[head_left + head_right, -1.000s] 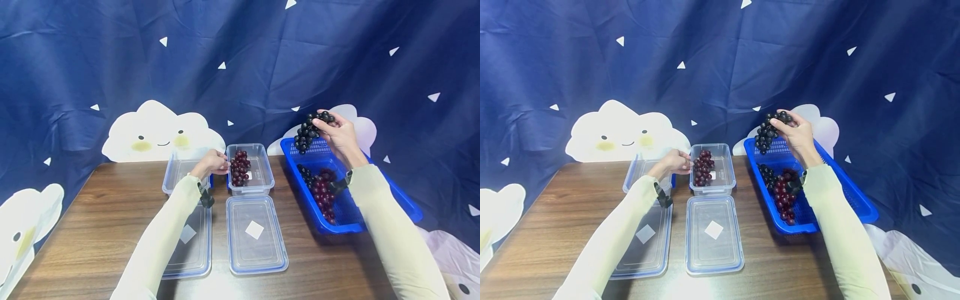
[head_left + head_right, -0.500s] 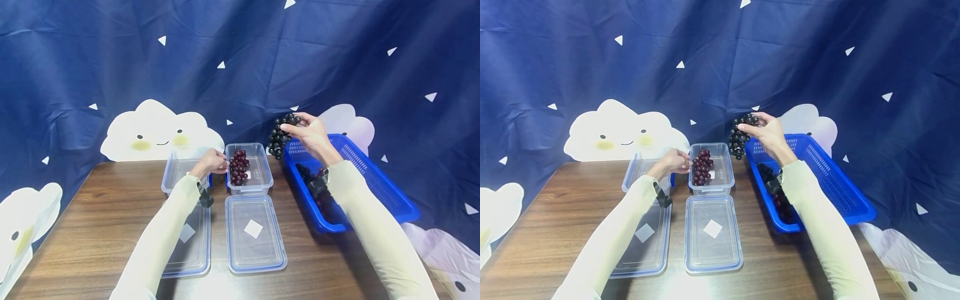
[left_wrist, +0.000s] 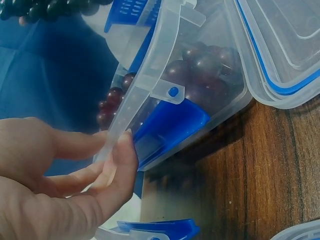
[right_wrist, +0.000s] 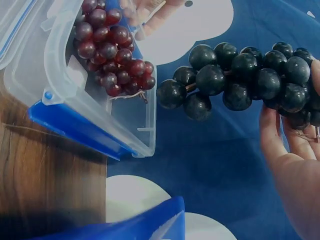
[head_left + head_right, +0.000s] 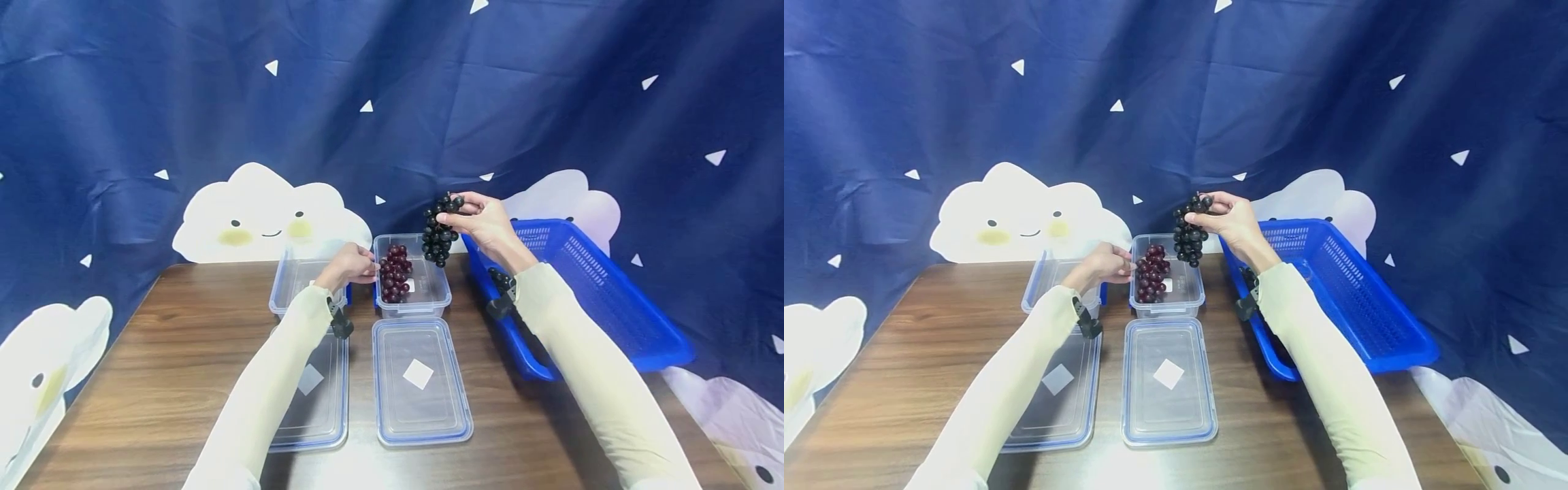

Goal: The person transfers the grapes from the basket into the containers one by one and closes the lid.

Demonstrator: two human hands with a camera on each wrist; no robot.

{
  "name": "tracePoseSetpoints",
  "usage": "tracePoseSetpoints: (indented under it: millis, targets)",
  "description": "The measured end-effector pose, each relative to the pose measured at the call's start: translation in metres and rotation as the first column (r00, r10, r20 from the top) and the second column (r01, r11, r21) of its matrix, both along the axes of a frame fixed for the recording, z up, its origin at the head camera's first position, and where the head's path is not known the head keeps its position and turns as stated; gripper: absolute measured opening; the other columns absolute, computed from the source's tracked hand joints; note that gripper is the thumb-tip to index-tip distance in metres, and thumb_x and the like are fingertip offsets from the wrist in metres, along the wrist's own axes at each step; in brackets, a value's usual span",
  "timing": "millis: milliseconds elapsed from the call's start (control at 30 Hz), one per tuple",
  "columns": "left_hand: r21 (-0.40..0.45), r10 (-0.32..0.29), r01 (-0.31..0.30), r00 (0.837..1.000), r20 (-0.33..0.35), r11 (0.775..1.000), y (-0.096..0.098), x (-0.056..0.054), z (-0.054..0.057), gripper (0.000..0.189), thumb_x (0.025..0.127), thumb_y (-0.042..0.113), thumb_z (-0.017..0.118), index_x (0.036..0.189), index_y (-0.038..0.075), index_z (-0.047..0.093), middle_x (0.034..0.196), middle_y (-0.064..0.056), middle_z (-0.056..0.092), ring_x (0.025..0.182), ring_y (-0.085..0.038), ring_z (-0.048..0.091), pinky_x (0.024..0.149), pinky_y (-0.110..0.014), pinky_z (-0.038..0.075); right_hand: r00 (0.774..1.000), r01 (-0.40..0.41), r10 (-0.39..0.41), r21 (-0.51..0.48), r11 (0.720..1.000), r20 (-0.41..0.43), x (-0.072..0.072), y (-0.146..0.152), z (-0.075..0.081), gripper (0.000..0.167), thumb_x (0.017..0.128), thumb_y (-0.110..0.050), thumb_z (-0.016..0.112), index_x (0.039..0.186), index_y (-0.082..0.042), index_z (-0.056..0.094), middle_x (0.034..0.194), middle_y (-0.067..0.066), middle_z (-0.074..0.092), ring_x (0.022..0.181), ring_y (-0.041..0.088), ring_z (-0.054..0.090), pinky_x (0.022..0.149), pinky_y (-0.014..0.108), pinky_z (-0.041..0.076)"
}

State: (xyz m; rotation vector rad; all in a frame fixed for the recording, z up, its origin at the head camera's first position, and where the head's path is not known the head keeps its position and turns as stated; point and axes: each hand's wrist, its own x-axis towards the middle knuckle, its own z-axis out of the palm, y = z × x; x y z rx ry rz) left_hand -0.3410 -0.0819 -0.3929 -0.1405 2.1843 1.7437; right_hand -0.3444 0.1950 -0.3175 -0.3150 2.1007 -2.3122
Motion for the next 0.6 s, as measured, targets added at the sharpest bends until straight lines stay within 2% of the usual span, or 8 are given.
tracePoseSetpoints:
  millis: [100,267,433,600]
  targets:
    - [0.000,-0.009,0.009,1.000,-0.007,1.000,0.002,0.001,0.000,0.038,0.098,-0.011,0.057,0.134,-0.016,0.051,0.103,-0.013,0.059,0.080,-0.017,0.065,0.090,-0.031,0.066,1.000,-0.007,0.007,0.005,1.000,0.010,-0.001,-0.001,-0.002,0.039,0.081,0.009,0.084,0.112,-0.010,0.072,0.089,-0.006,0.080,0.082,0.007,0.075,0.066,0.021,0.063]
    - [-0.024,0.002,-0.002,1.000,-0.015,1.000,0.002,0.001,0.000,0.036,0.099,-0.009,0.058,0.134,-0.015,0.053,0.105,-0.015,0.060,0.080,-0.018,0.067,0.090,-0.032,0.067,0.998,-0.042,0.038,0.074,0.996,0.051,-0.003,-0.007,-0.006,0.037,0.082,0.004,0.086,0.112,-0.011,0.069,0.092,-0.008,0.079,0.087,0.007,0.074,0.072,0.023,0.064]
    - [-0.036,-0.004,0.004,1.000,-0.012,0.999,0.002,0.000,0.000,0.036,0.099,-0.008,0.059,0.134,-0.014,0.054,0.106,-0.014,0.059,0.083,-0.020,0.067,0.094,-0.034,0.066,0.989,-0.072,0.044,0.193,0.979,0.144,-0.006,-0.013,-0.016,0.034,0.085,-0.003,0.086,0.111,-0.010,0.065,0.096,-0.010,0.077,0.087,0.005,0.074,0.077,0.022,0.065]
    - [-0.035,-0.005,0.005,1.000,-0.013,0.999,0.001,-0.002,-0.002,0.034,0.098,-0.009,0.060,0.131,-0.014,0.055,0.103,-0.013,0.060,0.078,-0.017,0.067,0.087,-0.030,0.067,0.967,-0.126,0.068,0.230,0.965,0.245,-0.008,-0.017,-0.024,0.032,0.087,-0.006,0.085,0.107,-0.009,0.060,0.091,-0.007,0.076,0.076,0.006,0.074,0.072,0.024,0.065]
